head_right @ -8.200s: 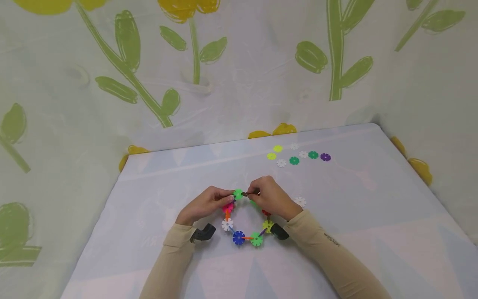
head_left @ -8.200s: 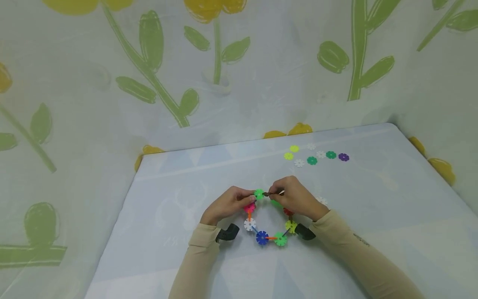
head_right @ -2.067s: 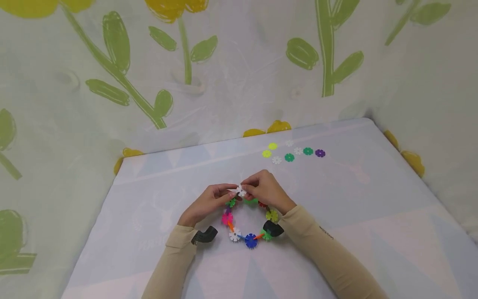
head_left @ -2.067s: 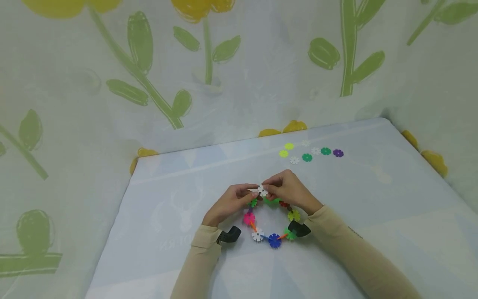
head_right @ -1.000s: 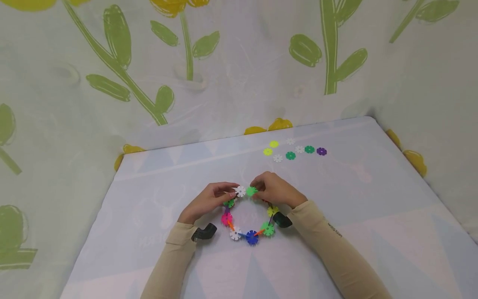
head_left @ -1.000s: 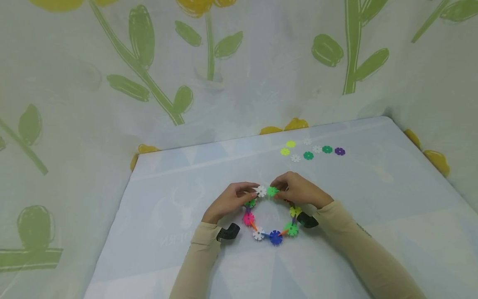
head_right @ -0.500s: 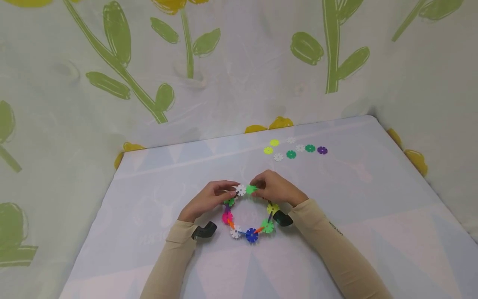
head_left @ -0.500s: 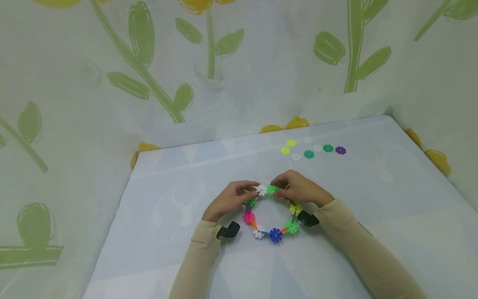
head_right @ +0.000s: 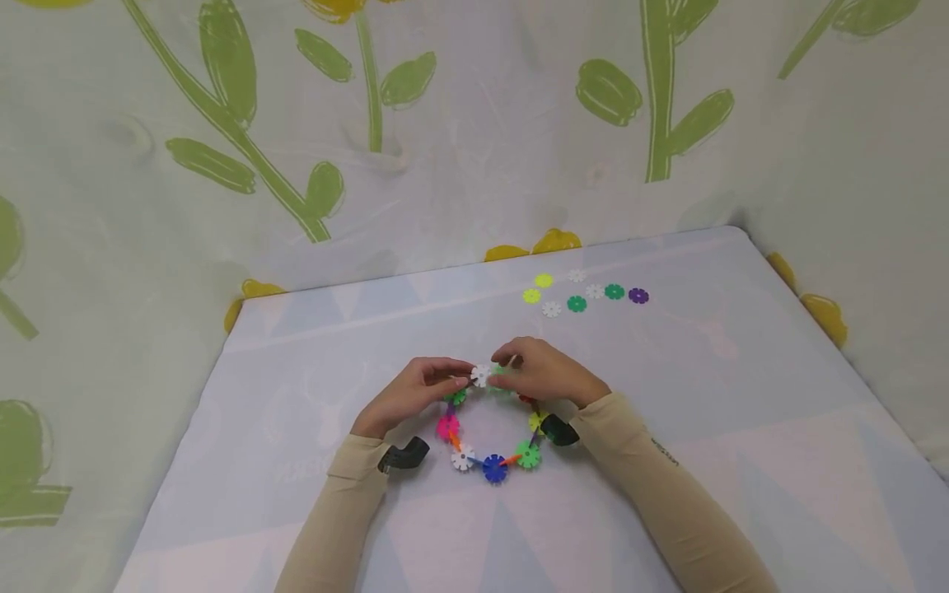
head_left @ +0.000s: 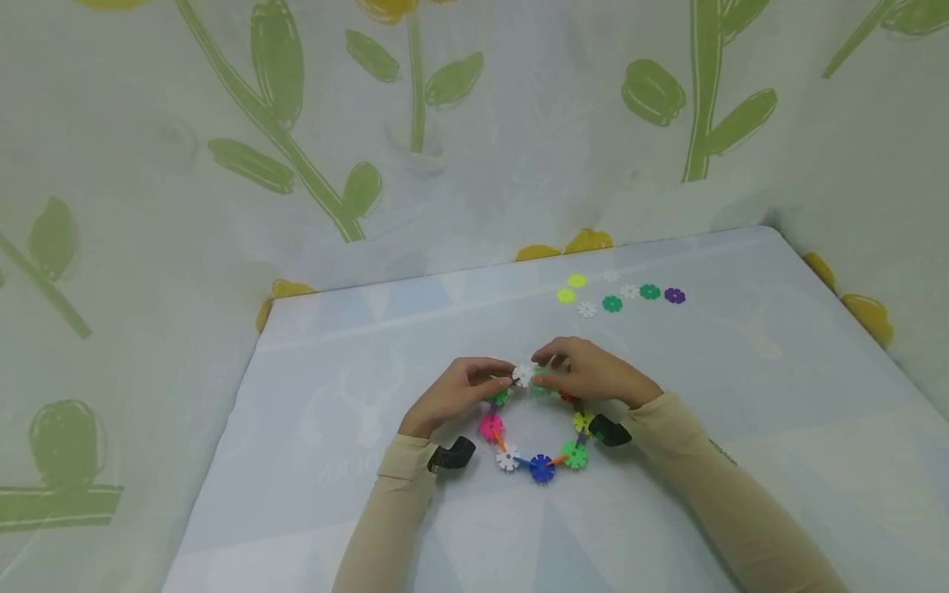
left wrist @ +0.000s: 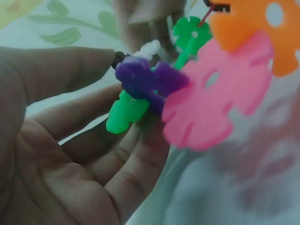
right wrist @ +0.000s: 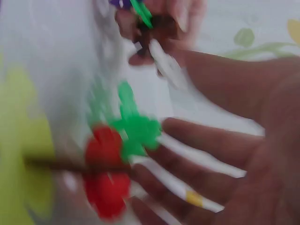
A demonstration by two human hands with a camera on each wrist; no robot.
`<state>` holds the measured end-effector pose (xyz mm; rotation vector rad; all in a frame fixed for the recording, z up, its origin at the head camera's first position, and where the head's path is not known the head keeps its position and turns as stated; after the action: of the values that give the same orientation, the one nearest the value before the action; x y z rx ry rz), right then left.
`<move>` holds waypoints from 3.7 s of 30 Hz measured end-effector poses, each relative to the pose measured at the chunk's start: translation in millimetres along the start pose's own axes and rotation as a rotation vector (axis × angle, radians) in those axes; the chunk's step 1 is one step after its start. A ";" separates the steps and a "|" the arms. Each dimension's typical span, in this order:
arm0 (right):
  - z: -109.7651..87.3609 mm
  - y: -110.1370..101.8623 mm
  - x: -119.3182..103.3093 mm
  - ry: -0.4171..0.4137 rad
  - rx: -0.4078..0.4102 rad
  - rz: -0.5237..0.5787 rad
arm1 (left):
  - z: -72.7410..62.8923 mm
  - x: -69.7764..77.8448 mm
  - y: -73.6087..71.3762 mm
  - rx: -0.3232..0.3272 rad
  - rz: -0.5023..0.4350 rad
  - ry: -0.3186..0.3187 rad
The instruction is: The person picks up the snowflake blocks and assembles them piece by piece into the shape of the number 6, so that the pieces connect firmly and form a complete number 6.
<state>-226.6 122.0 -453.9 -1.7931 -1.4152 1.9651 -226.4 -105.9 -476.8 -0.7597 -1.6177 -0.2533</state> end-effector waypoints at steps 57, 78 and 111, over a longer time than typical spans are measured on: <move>-3.5 21.8 -39.6 0.060 0.472 -0.061 | 3.9 23.9 25.2 0.210 0.140 0.122; -4.5 22.9 -30.4 0.040 0.543 0.255 | 4.3 22.4 21.7 0.263 0.020 0.198; -11.2 -8.9 -12.6 -0.033 -0.087 0.353 | 5.6 19.1 26.8 -0.041 -0.066 0.269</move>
<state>-217.8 124.8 -437.2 -2.1873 -1.2822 2.1289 -215.0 -76.2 -466.7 -0.6733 -1.3874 -0.4191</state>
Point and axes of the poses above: each hand's wrist, its own z-axis towards the middle knuckle, its own y-axis out of the palm, x = y × z, the point moved 3 cm from there along z, towards the middle knuckle, and after that the axes turned 5 degrees about -z, right-handed, at the moved point
